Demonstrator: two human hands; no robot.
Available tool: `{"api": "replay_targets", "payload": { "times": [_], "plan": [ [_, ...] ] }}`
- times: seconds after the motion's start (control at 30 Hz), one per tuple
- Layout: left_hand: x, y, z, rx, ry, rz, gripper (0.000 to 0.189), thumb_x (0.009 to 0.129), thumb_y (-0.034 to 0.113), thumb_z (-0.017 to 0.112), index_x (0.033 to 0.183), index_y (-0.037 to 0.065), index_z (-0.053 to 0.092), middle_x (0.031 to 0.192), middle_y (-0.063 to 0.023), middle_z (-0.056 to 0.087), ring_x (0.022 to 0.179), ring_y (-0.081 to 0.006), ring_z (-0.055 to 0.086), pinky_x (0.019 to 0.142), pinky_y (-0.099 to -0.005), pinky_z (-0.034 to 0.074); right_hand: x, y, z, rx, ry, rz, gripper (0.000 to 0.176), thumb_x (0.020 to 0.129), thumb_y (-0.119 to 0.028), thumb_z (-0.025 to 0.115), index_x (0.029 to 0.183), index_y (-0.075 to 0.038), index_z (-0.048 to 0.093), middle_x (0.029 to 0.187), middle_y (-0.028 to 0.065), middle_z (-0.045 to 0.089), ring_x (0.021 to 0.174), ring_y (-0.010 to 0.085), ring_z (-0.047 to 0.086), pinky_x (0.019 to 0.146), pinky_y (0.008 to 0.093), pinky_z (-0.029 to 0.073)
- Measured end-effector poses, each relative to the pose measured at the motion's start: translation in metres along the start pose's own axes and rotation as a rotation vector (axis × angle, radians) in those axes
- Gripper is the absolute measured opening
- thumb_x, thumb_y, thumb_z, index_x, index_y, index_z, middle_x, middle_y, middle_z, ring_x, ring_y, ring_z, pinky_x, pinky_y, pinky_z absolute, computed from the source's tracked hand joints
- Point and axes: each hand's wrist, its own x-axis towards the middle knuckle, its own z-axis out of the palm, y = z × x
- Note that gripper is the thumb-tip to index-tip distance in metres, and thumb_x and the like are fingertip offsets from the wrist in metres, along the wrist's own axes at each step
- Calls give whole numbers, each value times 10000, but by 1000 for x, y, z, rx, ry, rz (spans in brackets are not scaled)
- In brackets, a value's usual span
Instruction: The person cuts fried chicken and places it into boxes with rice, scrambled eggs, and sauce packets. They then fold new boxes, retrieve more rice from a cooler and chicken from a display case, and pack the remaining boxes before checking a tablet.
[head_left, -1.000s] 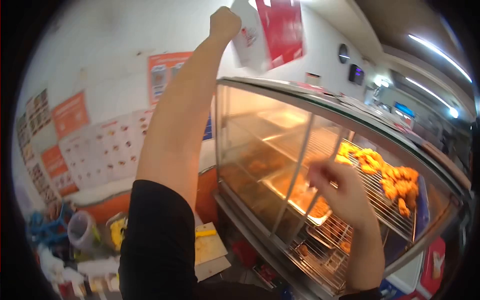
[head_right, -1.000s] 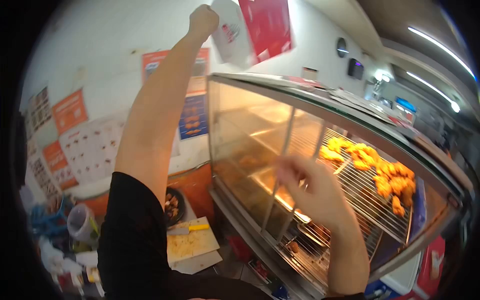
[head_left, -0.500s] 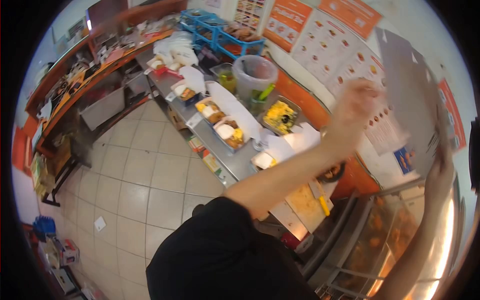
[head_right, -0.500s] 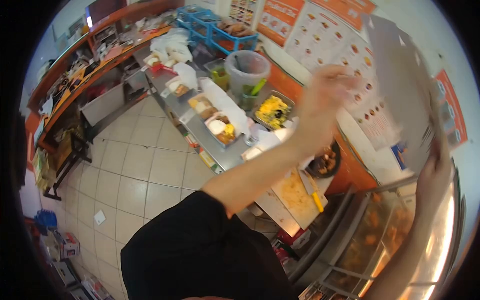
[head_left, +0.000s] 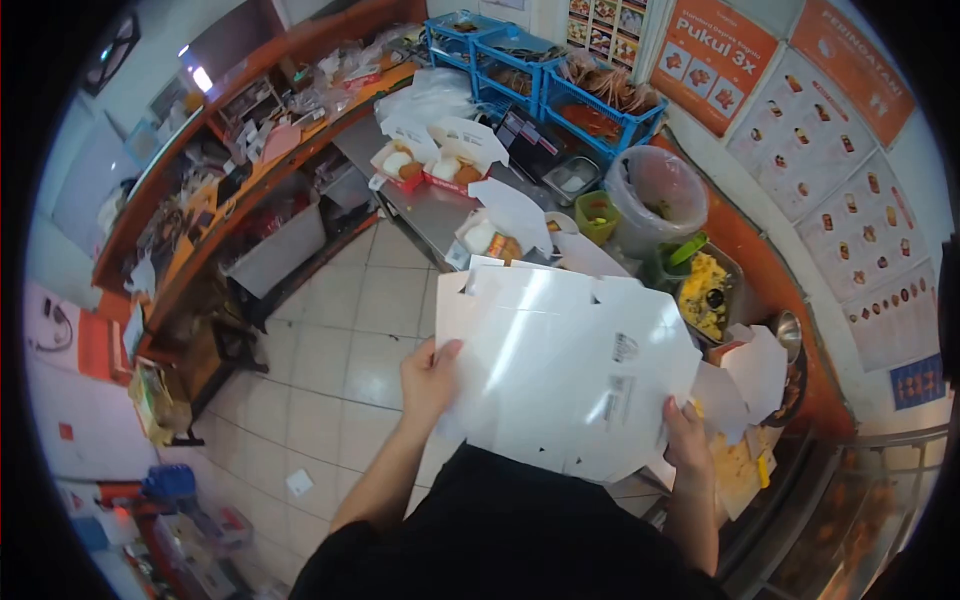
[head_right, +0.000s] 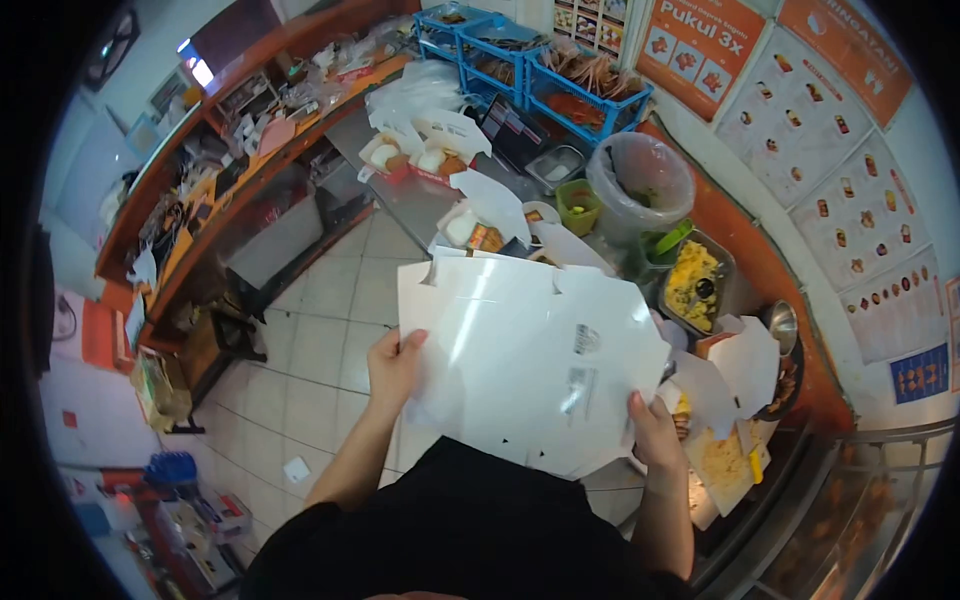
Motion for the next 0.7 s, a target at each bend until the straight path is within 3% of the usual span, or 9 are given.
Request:
{"api": "replay_targets", "payload": {
  "times": [0.07, 0.13, 0.2, 0.27, 0.37, 0.53, 0.6, 0.67, 0.7],
  "plan": [
    [28, -16, -22, -48, 131, 111, 189, 980, 128, 691, 1096, -19, 713, 941, -42, 734, 805, -98, 648, 734, -255, 519, 38, -11, 35, 28, 9, 118, 506, 1024, -254, 637, 1411, 36, 490, 1298, 108, 624, 1199, 216, 587, 1021, 382, 484],
    [68, -13, -46, -108, 255, 218, 208, 991, 140, 683, 1116, -25, 699, 953, -44, 731, 798, -87, 636, 722, -250, 509, 76, -29, 57, -246, 253, -44, 497, 1048, -258, 599, 1428, 40, 479, 1309, 113, 635, 1204, 223, 594, 1023, 395, 486],
    [108, -2, -80, -297, 71, 127, 257, 1004, 153, 676, 1170, -44, 663, 961, -54, 729, 828, -103, 642, 719, -265, 513, 126, -35, 37, -85, 318, -235, 501, 1064, -256, 567, 1457, 31, 446, 1353, 127, 612, 1229, 245, 593, 1038, 412, 488],
    [141, -11, -112, -352, -78, -19, 367, 951, 90, 694, 1273, -57, 597, 1077, -112, 718, 944, -183, 683, 796, -304, 554, 176, -46, 18, 133, 557, -309, 500, 1080, -283, 531, 1467, 14, 428, 1400, 123, 584, 1242, 265, 595, 1056, 420, 486],
    [186, -6, -127, -791, -264, -259, 615, 790, 28, 622, 1385, -55, 492, 1273, -203, 633, 1131, -343, 669, 978, -422, 572, 251, -54, -14, 423, 565, -464, 503, 1084, -326, 516, 1475, -25, 424, 1439, 120, 550, 1274, 293, 574, 1067, 464, 484],
    [259, 11, -83, -593, -220, -430, 574, 805, 20, 565, 1367, -62, 486, 1252, -192, 627, 1134, -336, 654, 931, -460, 579, 334, -41, 0, 533, 532, -321, 477, 1092, -322, 489, 1474, -40, 436, 1444, 122, 541, 1274, 295, 554, 1036, 411, 470],
    [283, 19, -60, -466, 59, -356, 533, 817, 5, 557, 1344, -57, 508, 1233, -169, 636, 1119, -310, 648, 923, -446, 558, 316, -26, 50, 103, 1012, -284, 520, 1067, -284, 518, 1509, -50, 376, 1506, 141, 442, 1350, 270, 454, 1084, 412, 412],
    [318, 22, -53, -494, 68, -316, 489, 872, 56, 506, 1351, -38, 509, 1256, -166, 618, 1138, -290, 629, 952, -424, 529, 298, 23, 72, -479, 1046, -344, 588, 1032, -286, 548, 1527, -46, 342, 1506, 149, 417, 1337, 260, 445, 1081, 414, 397],
    [341, 10, -58, -598, -48, -342, 481, 924, 104, 488, 1390, -16, 481, 1301, -153, 595, 1182, -278, 604, 991, -409, 506, 294, 17, 116, -574, 778, -358, 652, 1023, -303, 562, 1561, -51, 293, 1523, 162, 404, 1362, 265, 433, 1091, 421, 388]
  ]
}}
